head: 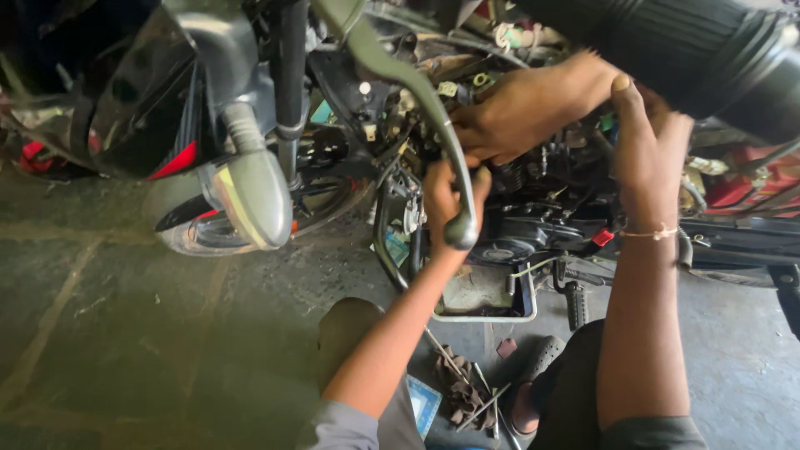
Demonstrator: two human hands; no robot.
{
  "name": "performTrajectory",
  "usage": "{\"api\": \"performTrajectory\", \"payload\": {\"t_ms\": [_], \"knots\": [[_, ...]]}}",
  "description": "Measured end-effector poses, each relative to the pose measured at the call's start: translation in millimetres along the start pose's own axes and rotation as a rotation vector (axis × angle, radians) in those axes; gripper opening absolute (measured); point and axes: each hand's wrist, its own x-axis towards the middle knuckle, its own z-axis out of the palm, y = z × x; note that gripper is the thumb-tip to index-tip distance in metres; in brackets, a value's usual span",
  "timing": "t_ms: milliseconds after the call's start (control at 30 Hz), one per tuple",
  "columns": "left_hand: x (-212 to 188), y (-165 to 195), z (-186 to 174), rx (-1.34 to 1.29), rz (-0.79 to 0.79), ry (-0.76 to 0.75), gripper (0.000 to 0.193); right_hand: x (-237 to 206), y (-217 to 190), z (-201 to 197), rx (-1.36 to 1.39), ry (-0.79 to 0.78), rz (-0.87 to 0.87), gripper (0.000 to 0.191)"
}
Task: The person works on the exposed engine of a motorcycle, using a wrench to loosen and tighten bolts around the cylinder head area and positioning cables and parts by hand. Another person's hands occasionally assist from the opposite side while the person continues working on the engine components.
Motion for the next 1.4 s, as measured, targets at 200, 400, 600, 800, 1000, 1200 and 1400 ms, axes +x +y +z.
{"api": "performTrajectory", "payload": {"t_ms": [200,400,600,800,1000,1200,1400], "knots": [[58.1,-34.9,-23.6,0.229,0.233,0.088,0.049,-33.9,-21.3,42.2,-0.411,0.3,-0.726,0.019],[78.6,-35.1,-47.1,0.338,0.496,-0.15,0.078,-86.4,29.2,87.9,-0.242,-0.087,-0.822,0.015],[74.5,-23.8,-61.0,0.603,0.409,-0.148,0.081,-62.5,92.1,91.6,-0.576,-0.211,-0.517,0.028],[82.0,-18.9,-66.4,0.647,0.385,-0.063,0.082,-57.0,76.2,106.9,-0.524,-0.042,-0.794,0.058],[72.6,-20.7,-57.3,0.771,0.35,-0.083,0.074,-47.7,50.5,121.3,-0.482,-0.011,-0.665,0.085],[72.2,-24.5,-46.9,0.823,0.342,-0.055,0.076,-30.1,48.8,121.6,-0.608,-0.084,-0.668,0.07],[71.0,-39.1,-37.5,0.775,0.364,-0.082,0.083,-29.3,67.6,126.3,-0.581,0.032,-0.646,0.04]]}}
